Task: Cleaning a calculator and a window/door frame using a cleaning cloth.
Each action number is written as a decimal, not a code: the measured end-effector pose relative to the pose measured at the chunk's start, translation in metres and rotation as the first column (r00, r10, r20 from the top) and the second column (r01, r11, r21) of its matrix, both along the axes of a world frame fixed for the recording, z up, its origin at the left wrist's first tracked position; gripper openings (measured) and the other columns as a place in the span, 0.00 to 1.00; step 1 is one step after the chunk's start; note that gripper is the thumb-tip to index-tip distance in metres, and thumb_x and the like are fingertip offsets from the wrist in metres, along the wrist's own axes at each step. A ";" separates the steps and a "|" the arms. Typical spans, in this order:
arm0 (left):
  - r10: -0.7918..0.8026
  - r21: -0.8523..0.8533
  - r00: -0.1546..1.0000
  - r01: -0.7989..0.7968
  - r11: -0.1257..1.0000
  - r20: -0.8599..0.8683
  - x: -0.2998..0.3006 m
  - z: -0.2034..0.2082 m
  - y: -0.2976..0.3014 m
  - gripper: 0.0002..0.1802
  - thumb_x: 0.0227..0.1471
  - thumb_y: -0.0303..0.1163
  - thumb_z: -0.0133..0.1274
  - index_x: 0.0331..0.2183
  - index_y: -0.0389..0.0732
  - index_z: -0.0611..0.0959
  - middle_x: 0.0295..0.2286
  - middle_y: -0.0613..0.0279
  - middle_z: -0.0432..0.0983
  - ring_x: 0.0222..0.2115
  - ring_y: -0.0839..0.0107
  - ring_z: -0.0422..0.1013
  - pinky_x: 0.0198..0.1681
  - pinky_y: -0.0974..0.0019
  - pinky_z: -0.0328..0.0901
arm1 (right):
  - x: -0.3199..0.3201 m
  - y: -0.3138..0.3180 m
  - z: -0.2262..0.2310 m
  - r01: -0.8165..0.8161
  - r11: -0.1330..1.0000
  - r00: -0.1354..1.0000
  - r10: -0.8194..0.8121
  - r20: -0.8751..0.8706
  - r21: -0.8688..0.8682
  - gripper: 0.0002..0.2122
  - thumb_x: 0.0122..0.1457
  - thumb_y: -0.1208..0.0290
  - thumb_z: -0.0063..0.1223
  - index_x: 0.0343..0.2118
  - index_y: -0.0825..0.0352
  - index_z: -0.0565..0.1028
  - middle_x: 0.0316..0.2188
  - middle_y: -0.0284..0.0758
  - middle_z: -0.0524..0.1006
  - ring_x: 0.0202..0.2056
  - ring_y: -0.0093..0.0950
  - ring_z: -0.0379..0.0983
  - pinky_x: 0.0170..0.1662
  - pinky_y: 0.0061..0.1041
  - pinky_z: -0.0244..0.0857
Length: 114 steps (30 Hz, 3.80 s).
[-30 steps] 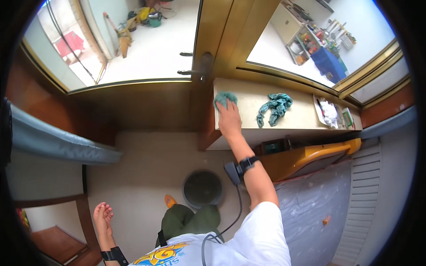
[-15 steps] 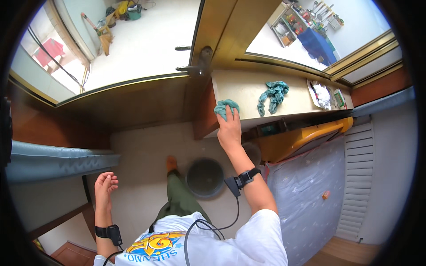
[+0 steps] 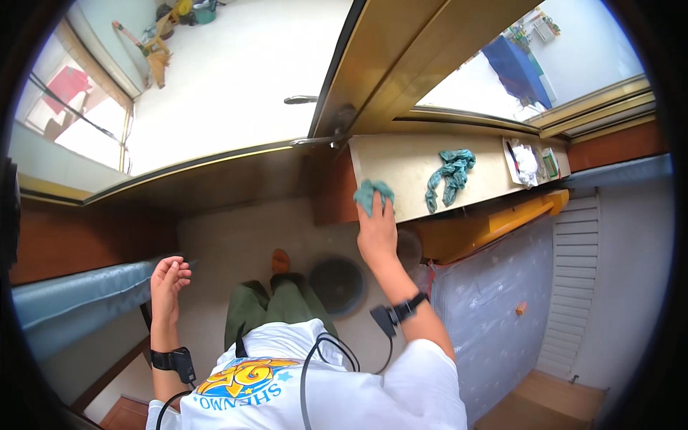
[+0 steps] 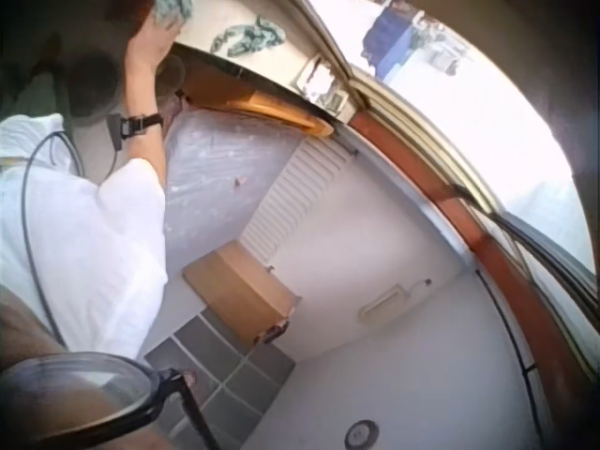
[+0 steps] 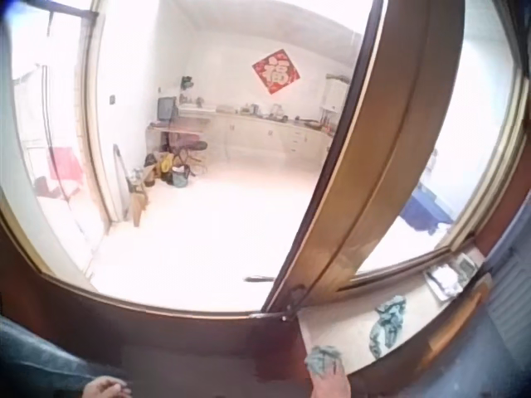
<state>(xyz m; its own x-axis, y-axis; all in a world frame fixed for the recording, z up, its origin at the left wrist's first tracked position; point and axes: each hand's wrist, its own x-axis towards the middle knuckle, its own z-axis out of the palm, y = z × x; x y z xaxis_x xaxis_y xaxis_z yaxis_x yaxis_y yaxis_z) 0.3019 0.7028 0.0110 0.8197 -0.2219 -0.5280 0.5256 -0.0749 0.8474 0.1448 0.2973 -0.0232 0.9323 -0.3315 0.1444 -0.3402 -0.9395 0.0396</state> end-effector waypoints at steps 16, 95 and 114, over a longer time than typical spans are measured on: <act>-0.598 0.002 0.799 0.599 0.801 0.064 0.099 0.019 -0.107 0.10 0.57 0.33 0.48 0.38 0.37 0.76 0.32 0.63 0.74 0.32 0.78 0.71 0.34 0.75 0.65 | 0.089 -0.018 0.004 0.267 0.934 0.890 -0.333 0.311 0.238 0.19 0.47 0.78 0.48 0.45 0.62 0.76 0.49 0.49 0.67 0.47 0.49 0.62 0.50 0.41 0.62; -0.741 0.672 0.180 0.324 0.666 0.647 0.079 0.033 -0.284 0.09 0.46 0.23 0.54 0.33 0.41 0.75 0.31 0.58 0.69 0.29 0.61 0.69 0.32 0.62 0.64 | 0.005 -0.020 0.018 0.594 0.773 0.739 -0.633 0.229 0.221 0.16 0.51 0.77 0.49 0.45 0.63 0.72 0.31 0.39 0.74 0.40 0.36 0.69 0.41 0.35 0.61; -0.665 0.806 -0.462 0.402 0.434 0.587 0.034 -0.019 -0.351 0.16 0.40 0.31 0.58 0.34 0.36 0.76 0.41 0.52 0.71 0.48 0.57 0.66 0.53 0.58 0.59 | -0.013 0.034 0.023 0.499 0.798 0.793 -0.578 0.193 0.339 0.18 0.51 0.75 0.51 0.47 0.60 0.71 0.33 0.40 0.73 0.41 0.38 0.68 0.43 0.36 0.60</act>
